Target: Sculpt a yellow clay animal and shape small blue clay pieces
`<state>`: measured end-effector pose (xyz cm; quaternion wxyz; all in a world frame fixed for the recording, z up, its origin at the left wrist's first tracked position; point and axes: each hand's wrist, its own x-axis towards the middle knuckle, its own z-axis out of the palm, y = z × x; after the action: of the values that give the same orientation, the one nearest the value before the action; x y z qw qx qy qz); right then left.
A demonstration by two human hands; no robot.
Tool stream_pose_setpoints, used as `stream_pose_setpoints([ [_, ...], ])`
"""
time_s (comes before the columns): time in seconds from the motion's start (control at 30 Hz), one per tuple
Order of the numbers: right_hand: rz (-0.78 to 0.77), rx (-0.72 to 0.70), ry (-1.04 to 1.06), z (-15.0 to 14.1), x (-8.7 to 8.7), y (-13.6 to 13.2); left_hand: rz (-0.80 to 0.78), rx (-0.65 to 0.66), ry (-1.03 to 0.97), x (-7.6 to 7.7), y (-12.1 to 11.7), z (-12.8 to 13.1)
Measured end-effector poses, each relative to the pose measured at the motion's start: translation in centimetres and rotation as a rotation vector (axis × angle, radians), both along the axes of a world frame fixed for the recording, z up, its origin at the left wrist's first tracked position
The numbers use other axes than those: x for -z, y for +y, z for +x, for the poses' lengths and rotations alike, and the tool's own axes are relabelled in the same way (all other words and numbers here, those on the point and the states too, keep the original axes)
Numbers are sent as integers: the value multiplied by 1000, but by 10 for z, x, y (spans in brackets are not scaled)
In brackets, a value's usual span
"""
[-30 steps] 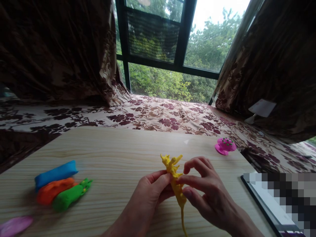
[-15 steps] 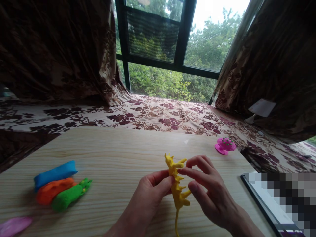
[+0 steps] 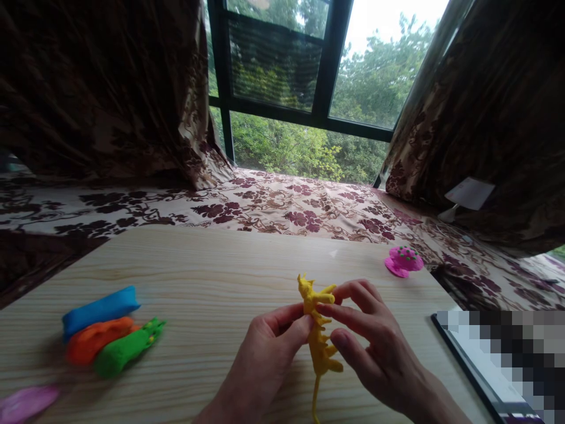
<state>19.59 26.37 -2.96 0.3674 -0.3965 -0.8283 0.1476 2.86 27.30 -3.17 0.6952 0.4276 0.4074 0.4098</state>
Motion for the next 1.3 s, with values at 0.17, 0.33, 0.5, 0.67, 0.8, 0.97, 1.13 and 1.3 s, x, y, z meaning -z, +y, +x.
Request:
stream_pose_setpoints([
  [0.17, 32, -4, 2, 0, 0, 1, 12, 55, -70, 6, 1, -4],
  [0.33, 39, -3, 3, 0, 0, 2, 15, 72, -78, 9, 1, -7],
  [0.5, 22, -13, 8, 0, 0, 3, 17, 78, -59, 9, 2, -8],
  [0.67, 8, -25, -10, -1, 0, 3, -1, 56, -58, 7, 1, -8],
  [0.8, 41, -27, -6, 0, 1, 2, -33, 15, -82, 9, 0, -6],
  [0.97, 80, -46, -46, 2, 0, 0, -38, 48, -90, 12, 2, -7],
  [1.13, 98, -76, -92, 3, 1, 3, -28, 42, -74, 14, 2, -8],
  [1.3, 64, -61, -71, 3, 2, 3, -16, 63, -112, 15, 0, -7],
])
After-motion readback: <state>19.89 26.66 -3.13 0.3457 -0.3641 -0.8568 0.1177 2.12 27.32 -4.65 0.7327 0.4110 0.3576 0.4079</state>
